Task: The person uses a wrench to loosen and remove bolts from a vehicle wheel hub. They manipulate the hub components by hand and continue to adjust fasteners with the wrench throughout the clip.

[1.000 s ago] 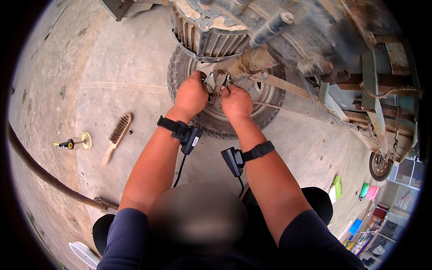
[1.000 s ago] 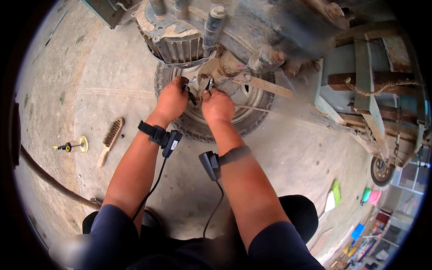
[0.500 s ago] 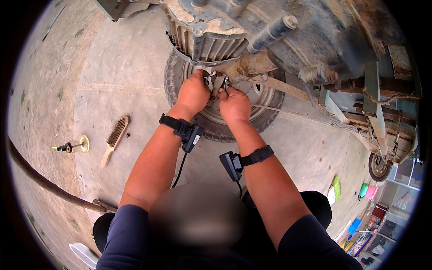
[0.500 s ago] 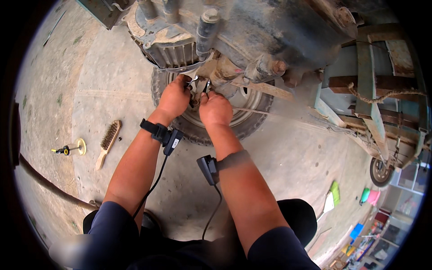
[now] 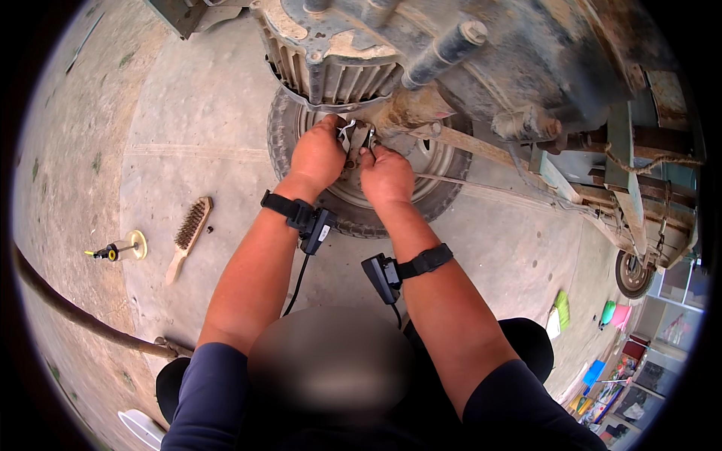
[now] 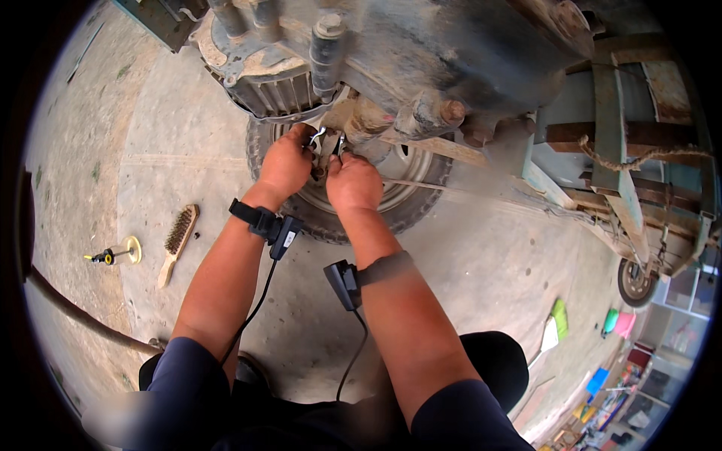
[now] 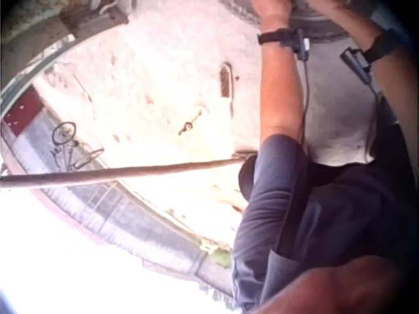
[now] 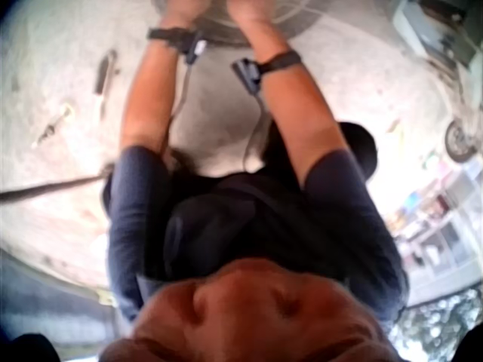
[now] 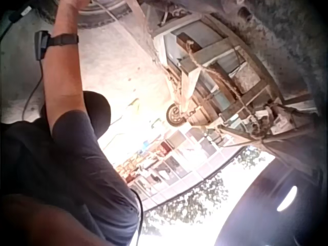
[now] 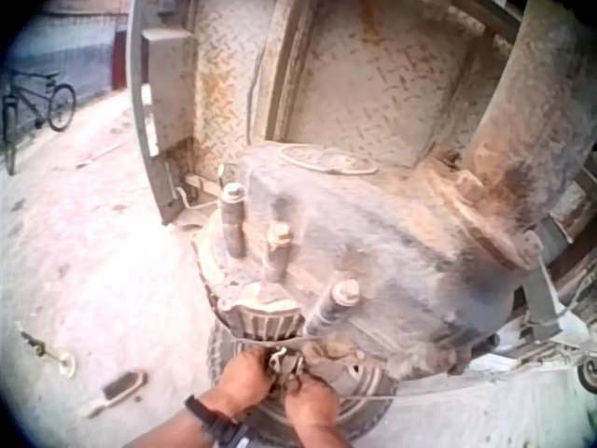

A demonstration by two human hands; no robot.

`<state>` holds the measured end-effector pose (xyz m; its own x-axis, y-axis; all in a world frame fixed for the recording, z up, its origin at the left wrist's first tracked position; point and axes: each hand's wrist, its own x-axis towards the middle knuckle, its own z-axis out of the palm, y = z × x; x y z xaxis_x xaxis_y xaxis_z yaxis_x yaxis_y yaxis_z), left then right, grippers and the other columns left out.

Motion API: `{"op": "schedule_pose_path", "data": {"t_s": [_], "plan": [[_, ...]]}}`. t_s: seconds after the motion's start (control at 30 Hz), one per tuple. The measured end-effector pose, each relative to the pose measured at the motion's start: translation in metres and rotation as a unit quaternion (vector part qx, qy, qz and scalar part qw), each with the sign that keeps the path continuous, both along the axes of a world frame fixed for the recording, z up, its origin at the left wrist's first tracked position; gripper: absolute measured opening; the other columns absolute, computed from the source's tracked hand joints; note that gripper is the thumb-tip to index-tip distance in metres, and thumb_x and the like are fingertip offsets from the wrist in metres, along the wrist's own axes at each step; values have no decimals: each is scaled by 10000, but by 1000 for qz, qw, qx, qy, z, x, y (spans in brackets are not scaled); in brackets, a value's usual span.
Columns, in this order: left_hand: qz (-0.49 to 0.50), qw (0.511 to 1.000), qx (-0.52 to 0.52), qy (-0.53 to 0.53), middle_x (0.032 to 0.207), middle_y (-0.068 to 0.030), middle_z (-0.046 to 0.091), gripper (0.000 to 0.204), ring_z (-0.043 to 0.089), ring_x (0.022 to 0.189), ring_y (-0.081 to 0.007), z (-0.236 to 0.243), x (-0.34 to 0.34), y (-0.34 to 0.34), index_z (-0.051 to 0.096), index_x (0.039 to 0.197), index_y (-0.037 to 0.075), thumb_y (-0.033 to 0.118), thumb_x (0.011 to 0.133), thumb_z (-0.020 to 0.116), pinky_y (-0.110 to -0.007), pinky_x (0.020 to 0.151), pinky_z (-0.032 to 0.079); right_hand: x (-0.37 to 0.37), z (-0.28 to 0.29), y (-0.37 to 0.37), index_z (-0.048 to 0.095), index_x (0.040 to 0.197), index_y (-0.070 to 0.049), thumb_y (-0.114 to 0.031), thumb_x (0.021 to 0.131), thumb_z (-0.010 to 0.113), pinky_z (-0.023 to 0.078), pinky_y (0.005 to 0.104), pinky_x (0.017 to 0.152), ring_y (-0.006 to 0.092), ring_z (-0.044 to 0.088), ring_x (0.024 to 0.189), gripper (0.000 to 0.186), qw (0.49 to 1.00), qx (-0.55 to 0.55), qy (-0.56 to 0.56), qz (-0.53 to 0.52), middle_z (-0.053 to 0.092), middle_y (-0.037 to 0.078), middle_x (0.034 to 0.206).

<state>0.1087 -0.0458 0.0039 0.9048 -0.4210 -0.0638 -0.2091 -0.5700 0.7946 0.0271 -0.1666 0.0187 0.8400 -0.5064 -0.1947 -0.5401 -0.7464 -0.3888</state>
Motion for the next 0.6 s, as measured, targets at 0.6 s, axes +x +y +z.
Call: {"op": "schedule_pose_path", "data": {"t_s": [0.6], "plan": [[-16,999,9,-50,981,-239,708,311,666,954,-438,2,1,3,619,1171,41,18,865,571,-491,829,533,1,1,2,702,990,-62,-370,1006,490,526,474,875,372,671,988,374,1000,-4,-3,10,716,172,1032]]}}
